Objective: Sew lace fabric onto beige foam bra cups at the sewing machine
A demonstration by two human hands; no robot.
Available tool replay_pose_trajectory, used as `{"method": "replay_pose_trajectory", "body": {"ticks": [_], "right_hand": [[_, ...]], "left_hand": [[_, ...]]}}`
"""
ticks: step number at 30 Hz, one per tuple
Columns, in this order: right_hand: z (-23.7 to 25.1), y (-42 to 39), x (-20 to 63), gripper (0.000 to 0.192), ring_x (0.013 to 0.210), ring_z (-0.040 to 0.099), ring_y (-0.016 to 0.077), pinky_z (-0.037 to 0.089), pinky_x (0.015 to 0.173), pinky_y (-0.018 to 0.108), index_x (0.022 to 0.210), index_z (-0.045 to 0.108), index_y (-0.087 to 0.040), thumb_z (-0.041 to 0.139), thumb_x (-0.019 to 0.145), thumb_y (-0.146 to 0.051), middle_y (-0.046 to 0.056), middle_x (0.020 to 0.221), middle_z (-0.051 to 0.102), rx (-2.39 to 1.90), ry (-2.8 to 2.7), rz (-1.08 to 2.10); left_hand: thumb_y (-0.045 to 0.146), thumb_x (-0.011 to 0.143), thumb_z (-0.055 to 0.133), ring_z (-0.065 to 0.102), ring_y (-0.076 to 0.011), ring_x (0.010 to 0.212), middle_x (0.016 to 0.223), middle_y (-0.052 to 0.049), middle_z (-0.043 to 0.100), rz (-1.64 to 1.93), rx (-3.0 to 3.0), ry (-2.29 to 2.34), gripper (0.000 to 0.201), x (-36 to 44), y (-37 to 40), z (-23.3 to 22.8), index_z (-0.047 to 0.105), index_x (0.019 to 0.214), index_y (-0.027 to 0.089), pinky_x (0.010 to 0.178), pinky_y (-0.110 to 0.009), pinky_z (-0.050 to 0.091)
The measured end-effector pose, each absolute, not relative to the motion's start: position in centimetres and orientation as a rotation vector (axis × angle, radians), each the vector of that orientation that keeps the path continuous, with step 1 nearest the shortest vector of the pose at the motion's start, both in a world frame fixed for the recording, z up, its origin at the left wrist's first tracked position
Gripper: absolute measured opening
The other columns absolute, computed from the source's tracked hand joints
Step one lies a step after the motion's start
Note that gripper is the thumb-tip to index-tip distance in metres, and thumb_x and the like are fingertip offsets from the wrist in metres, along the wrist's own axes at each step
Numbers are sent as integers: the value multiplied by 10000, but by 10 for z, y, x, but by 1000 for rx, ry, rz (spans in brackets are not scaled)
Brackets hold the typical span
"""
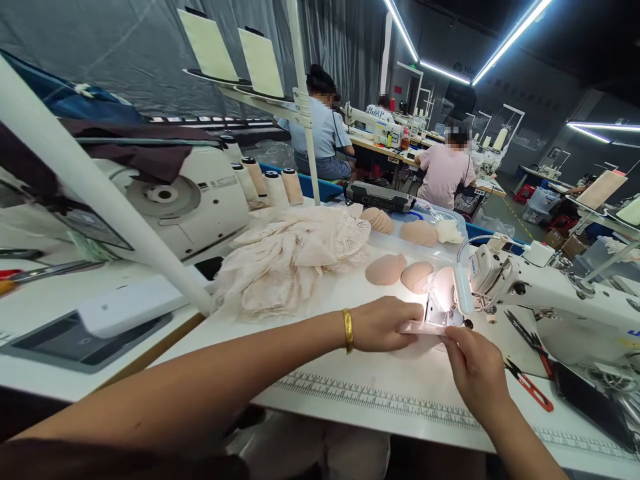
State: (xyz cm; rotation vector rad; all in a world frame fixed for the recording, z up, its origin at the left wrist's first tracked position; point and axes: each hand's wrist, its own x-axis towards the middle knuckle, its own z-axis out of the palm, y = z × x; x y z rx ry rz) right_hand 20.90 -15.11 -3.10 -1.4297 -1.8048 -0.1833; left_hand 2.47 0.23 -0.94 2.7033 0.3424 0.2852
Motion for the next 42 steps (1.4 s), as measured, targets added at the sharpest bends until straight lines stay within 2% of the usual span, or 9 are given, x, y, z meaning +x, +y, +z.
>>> {"method": "replay_pose_trajectory", "body": {"ticks": [3,6,9,13,16,21,24,34,42], "right_hand": [[-39,-140,214,279,932,717,215,567,785,346,1114,664,-266,462,996,-113,81,1060,756,-1348,-1837,-299],[-54,-127,226,306,965,704,225,573,798,366,1075,683,-269,434,999,-109,77,1076,753,-1378,-2027,-241],[-67,-121,248,315,980,696,227,571,850,388,1100,689,-280,436,1006,-118,65,1098,750,-1363,-2240,-132],[-74,-121,276,340,1043,678,224,576,858,357,1200,668,-311,459,1000,-132,53,1181,730,-1403,-2309,-33],[-76,-123,284,362,1034,662,227,559,847,358,1203,671,-306,444,999,-111,62,1220,716,-1438,-2307,-93],[-74,-127,281,348,928,582,231,492,751,321,1078,712,-292,450,970,-90,62,1032,700,-1606,-2246,-225],[-72,-130,280,353,861,549,222,461,705,299,1097,708,-286,459,956,-79,55,924,661,-1614,-2244,-198],[-71,-133,283,349,876,559,208,473,728,314,1145,692,-267,442,978,-90,62,995,696,-1565,-2279,-143],[-69,-134,283,281,832,541,187,418,665,287,1091,686,-231,487,970,-74,48,943,698,-1415,-2280,-171]], "left_hand": [[126,887,528,585,-180,674,740,5,644,701,2975,391,78,18,10,-14,538,879,203,661,-299,384],[186,929,567,589,-207,754,821,-29,655,738,3159,188,75,14,8,-17,544,859,201,748,-345,401],[238,888,686,577,-203,755,803,-19,641,605,3138,-27,199,23,2,-24,521,781,205,712,-339,399],[8,808,596,561,-192,715,744,-14,629,632,3168,-169,202,56,0,-40,544,770,199,651,-334,383],[11,763,604,486,-177,586,617,-20,552,606,3254,-81,245,78,2,-53,496,631,188,557,-341,302],[106,860,582,529,-186,710,757,-46,605,755,3208,-70,217,82,4,-62,532,659,171,672,-355,368],[97,858,564,500,-179,679,714,-28,573,740,3197,-59,199,80,4,-65,526,679,177,701,-360,372],[32,847,528,487,-170,674,743,-16,586,868,3203,27,207,82,0,-71,538,695,172,775,-381,369],[251,970,569,562,-191,773,798,-9,647,813,3139,79,193,84,0,-74,594,793,177,831,-389,357]]}}
